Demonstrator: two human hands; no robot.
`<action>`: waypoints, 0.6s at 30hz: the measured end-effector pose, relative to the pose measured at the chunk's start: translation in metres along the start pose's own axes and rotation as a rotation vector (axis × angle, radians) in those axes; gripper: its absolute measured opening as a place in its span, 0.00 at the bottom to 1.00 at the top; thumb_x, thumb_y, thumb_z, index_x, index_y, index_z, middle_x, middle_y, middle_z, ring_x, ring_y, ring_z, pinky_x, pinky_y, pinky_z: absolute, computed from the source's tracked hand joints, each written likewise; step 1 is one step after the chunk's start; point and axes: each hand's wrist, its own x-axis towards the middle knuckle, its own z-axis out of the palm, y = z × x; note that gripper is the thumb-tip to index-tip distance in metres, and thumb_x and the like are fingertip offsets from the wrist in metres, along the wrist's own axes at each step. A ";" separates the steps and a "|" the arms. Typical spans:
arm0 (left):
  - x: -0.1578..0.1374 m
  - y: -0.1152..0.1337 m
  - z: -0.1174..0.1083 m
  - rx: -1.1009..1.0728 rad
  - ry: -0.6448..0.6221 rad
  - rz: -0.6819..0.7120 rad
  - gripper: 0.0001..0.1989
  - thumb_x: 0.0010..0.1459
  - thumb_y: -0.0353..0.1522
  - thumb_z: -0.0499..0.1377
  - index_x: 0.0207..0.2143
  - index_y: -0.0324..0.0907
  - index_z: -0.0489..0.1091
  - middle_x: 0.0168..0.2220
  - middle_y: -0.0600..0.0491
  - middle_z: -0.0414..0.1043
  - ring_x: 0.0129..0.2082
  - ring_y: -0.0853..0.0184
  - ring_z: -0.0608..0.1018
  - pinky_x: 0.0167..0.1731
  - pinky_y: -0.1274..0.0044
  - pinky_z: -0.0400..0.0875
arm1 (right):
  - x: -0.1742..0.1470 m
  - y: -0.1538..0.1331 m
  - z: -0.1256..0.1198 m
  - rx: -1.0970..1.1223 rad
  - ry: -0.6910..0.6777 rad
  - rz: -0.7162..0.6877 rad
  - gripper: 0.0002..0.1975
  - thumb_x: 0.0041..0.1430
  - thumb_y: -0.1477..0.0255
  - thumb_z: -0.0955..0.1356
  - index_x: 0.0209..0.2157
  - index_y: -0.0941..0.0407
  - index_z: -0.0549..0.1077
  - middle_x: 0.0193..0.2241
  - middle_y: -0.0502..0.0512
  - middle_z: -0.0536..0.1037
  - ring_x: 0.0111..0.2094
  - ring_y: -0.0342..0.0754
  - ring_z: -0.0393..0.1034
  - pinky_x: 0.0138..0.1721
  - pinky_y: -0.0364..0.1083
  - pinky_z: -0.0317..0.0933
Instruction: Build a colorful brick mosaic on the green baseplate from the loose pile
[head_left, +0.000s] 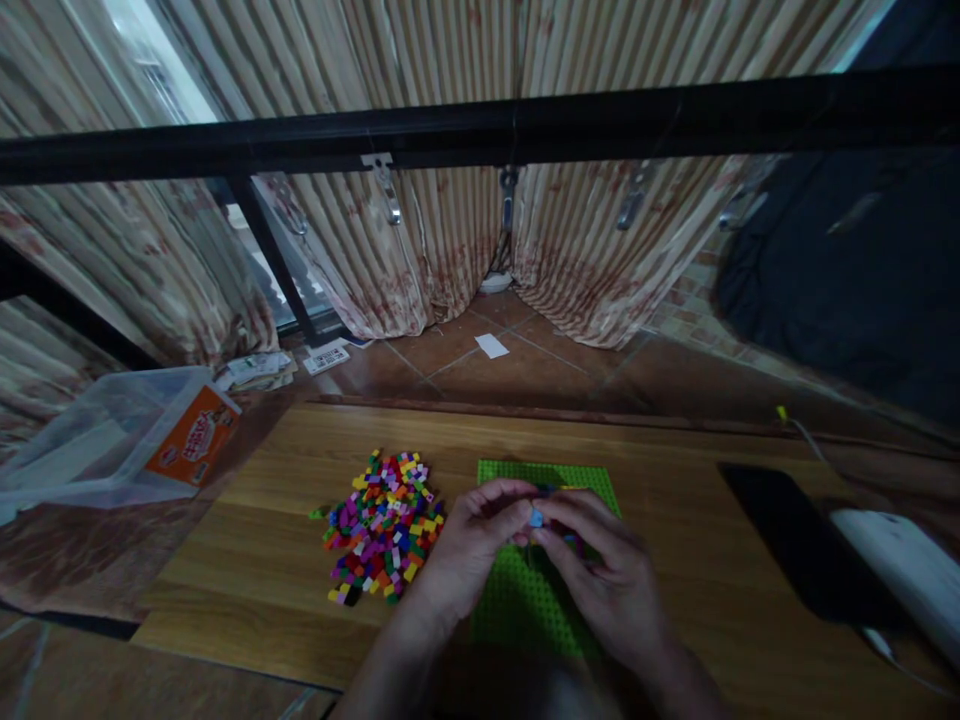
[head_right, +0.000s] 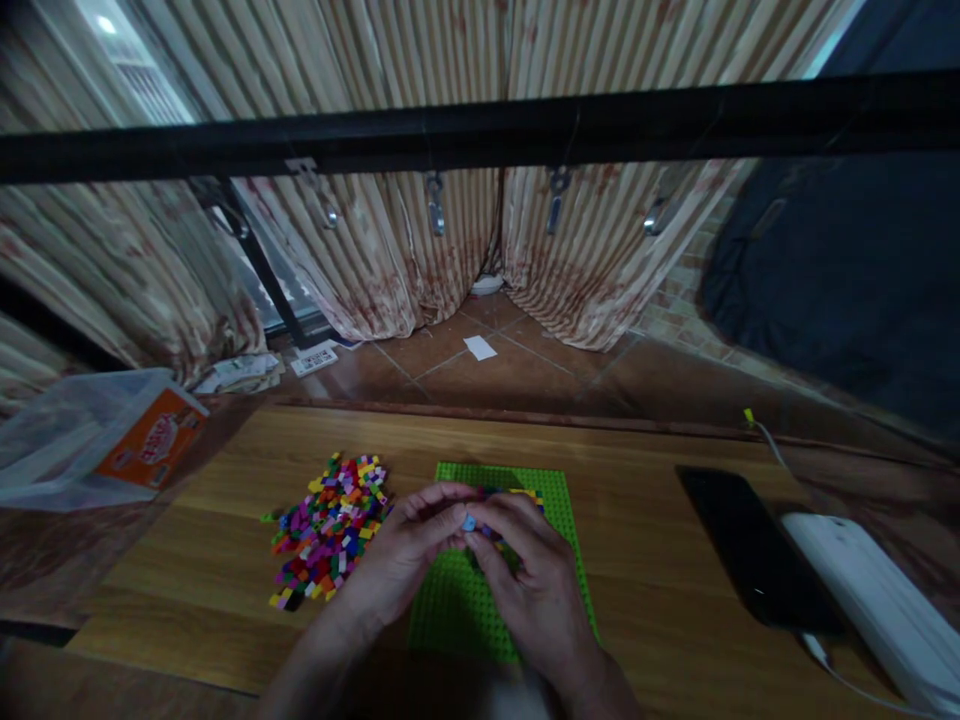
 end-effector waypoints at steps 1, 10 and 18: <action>0.000 0.000 0.001 0.023 -0.006 0.004 0.15 0.50 0.35 0.67 0.39 0.37 0.77 0.34 0.50 0.77 0.31 0.71 0.74 0.34 0.79 0.67 | -0.001 0.000 0.000 0.002 0.001 -0.001 0.09 0.62 0.73 0.68 0.44 0.50 0.76 0.37 0.55 0.79 0.39 0.48 0.74 0.39 0.46 0.70; 0.004 0.002 -0.002 0.303 0.032 0.097 0.11 0.57 0.36 0.59 0.35 0.35 0.74 0.24 0.53 0.74 0.25 0.71 0.74 0.29 0.79 0.66 | -0.003 0.011 -0.008 -0.129 0.052 0.127 0.06 0.62 0.67 0.68 0.34 0.53 0.76 0.33 0.52 0.78 0.35 0.46 0.74 0.36 0.44 0.68; 0.013 -0.008 -0.016 0.518 0.203 0.163 0.10 0.56 0.34 0.58 0.38 0.38 0.74 0.29 0.53 0.77 0.29 0.67 0.76 0.32 0.78 0.68 | -0.002 0.033 -0.023 -0.301 -0.059 0.146 0.10 0.66 0.65 0.64 0.36 0.53 0.76 0.36 0.54 0.77 0.39 0.48 0.72 0.41 0.47 0.66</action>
